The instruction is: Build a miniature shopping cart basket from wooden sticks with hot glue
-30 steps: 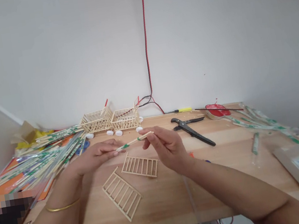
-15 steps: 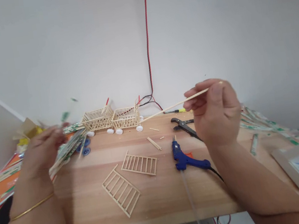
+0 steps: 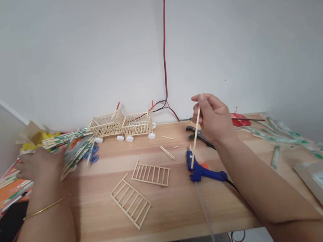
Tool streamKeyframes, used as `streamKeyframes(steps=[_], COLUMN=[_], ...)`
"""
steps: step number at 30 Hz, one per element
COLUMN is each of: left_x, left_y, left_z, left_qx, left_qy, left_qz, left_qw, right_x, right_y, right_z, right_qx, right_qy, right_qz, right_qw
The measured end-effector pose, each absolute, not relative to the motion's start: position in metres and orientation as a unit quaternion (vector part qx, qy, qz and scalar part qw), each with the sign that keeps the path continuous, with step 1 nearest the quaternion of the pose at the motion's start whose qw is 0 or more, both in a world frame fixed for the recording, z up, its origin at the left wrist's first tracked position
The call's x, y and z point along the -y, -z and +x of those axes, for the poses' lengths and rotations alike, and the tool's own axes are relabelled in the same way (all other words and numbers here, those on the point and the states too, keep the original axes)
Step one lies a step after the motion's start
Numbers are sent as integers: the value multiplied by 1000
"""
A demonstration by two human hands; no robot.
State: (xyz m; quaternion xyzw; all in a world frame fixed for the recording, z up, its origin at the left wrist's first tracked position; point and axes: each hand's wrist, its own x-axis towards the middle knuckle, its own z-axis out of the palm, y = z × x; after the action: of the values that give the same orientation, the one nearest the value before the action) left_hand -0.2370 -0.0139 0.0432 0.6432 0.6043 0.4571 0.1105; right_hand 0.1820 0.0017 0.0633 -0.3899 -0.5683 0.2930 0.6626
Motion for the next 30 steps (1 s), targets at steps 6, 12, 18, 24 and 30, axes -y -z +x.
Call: streamKeyframes(steps=[6, 12, 18, 24, 30], left_x=[38, 57, 47, 38, 37], left_y=[-57, -37, -16, -14, -7], left_z=[-132, -28, -43, -51, -50], left_qx=[-597, -427, -430, -477, -475], left_qy=[-485, -283, -293, -385, -384], left_qz=[637, 755, 695, 709, 717], left_qw=[48, 410, 496, 349, 336], right_x=[2, 10, 1, 1, 8], right_y=[-53, -41, -31, -14, -3], right_z=[167, 146, 150, 150, 132], right_qx=[588, 557, 605, 793, 806], right_qy=[-360, -408, -468, -175, -139], right_qz=[-416, -427, -453, -580, -573], right_qw=[593, 584, 458, 62, 50])
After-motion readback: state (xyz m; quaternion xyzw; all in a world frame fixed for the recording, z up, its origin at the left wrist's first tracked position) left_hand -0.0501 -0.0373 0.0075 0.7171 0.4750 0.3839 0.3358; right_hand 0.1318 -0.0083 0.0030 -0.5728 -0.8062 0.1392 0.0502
